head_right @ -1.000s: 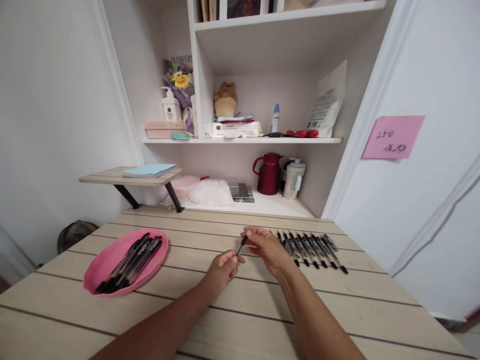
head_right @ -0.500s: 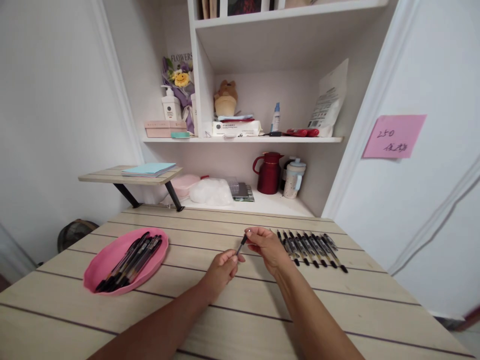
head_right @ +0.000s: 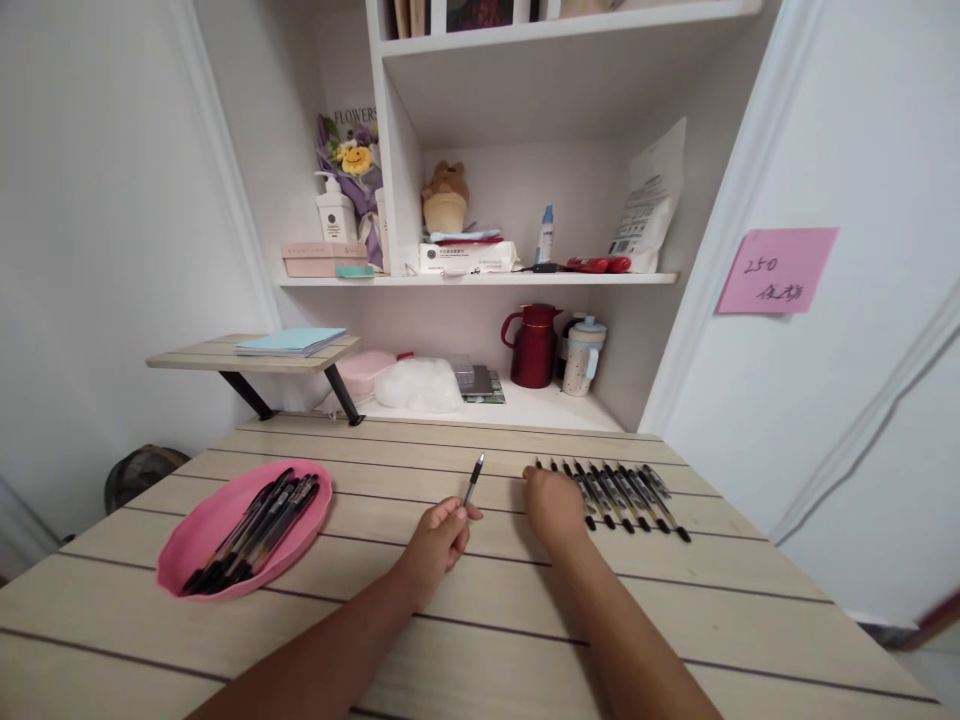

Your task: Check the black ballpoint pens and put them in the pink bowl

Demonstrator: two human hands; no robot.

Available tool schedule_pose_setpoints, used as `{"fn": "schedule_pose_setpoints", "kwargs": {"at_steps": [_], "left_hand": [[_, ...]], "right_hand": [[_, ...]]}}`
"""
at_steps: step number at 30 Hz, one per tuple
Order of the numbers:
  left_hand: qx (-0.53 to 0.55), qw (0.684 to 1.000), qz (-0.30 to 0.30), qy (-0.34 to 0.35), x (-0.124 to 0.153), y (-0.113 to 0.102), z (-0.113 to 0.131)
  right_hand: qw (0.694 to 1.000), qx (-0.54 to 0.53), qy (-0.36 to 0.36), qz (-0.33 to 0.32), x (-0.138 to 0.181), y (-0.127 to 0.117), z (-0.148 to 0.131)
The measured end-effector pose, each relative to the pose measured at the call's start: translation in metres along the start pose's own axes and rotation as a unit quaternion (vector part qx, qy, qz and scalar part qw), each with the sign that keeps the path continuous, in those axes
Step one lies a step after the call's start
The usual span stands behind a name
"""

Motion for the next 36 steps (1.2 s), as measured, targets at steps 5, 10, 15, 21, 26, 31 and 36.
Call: {"fn": "schedule_pose_setpoints", "kwargs": {"at_steps": [5, 10, 15, 21, 26, 31, 36], "left_hand": [[-0.006, 1.000, -0.003, -0.004, 0.000, 0.000, 0.000], [-0.003, 1.000, -0.003, -0.008, 0.000, 0.000, -0.002], [-0.009, 1.000, -0.006, -0.011, -0.001, 0.000, -0.002], [-0.018, 1.000, -0.022, -0.008, -0.003, 0.003, -0.006], [-0.022, 0.999, -0.021, -0.020, -0.003, 0.001, -0.009], [-0.027, 0.999, -0.031, -0.022, -0.004, 0.001, -0.011], [-0.036, 0.999, -0.034, -0.020, -0.005, 0.002, -0.011]], "right_hand": [[0.999, 0.037, 0.002, 0.006, 0.004, 0.012, -0.016], [0.997, -0.066, 0.034, -0.003, 0.006, 0.017, -0.010], [0.937, -0.347, 0.033, 0.012, -0.001, 0.010, 0.000], [0.812, -0.583, 0.003, -0.017, -0.005, 0.000, 0.006], [0.618, -0.784, -0.050, -0.026, -0.002, -0.012, -0.002], [0.651, -0.758, -0.039, 0.009, 0.001, -0.022, -0.008], [0.695, -0.715, -0.074, 0.017, 0.005, -0.032, -0.018]]}}
Point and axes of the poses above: each hand's wrist, its own x-axis away from the middle knuckle, its own y-axis out of the palm, z = x × y, the point moved 8 cm from there along -x, towards the middle knuckle, and after that the axes turned 10 degrees about -z, right-handed, at the moved point
